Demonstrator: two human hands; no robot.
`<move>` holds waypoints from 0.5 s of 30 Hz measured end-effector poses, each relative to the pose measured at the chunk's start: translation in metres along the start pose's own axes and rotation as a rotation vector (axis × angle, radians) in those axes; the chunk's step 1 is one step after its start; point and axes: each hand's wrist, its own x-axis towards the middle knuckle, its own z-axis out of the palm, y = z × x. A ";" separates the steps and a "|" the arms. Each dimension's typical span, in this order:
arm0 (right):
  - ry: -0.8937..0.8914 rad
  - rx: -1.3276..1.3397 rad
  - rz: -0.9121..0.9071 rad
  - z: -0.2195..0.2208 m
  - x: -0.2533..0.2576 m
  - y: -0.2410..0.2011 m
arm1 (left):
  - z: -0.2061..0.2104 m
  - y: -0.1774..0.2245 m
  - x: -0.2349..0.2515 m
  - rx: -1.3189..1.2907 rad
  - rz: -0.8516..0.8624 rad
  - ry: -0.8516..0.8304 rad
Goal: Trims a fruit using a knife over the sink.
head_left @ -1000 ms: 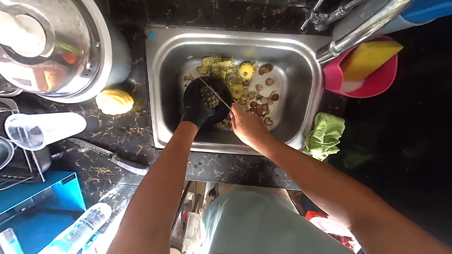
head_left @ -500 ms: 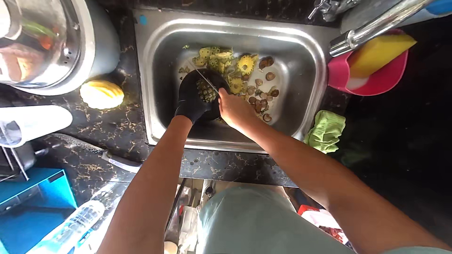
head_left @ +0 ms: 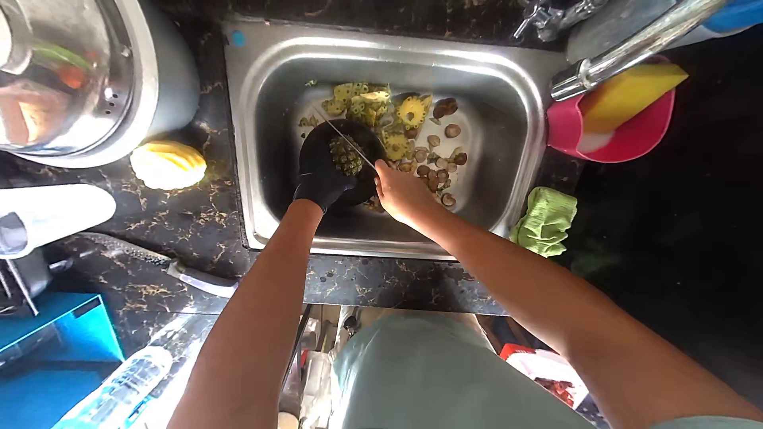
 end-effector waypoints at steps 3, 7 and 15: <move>-0.029 -0.023 0.015 0.007 -0.007 0.012 | 0.003 -0.001 0.000 -0.009 -0.012 0.009; -0.005 0.010 -0.004 0.009 0.023 0.000 | 0.004 -0.002 -0.001 -0.019 0.020 0.022; -0.022 -0.049 -0.034 0.005 -0.007 0.056 | 0.004 0.000 -0.012 -0.167 -0.066 0.094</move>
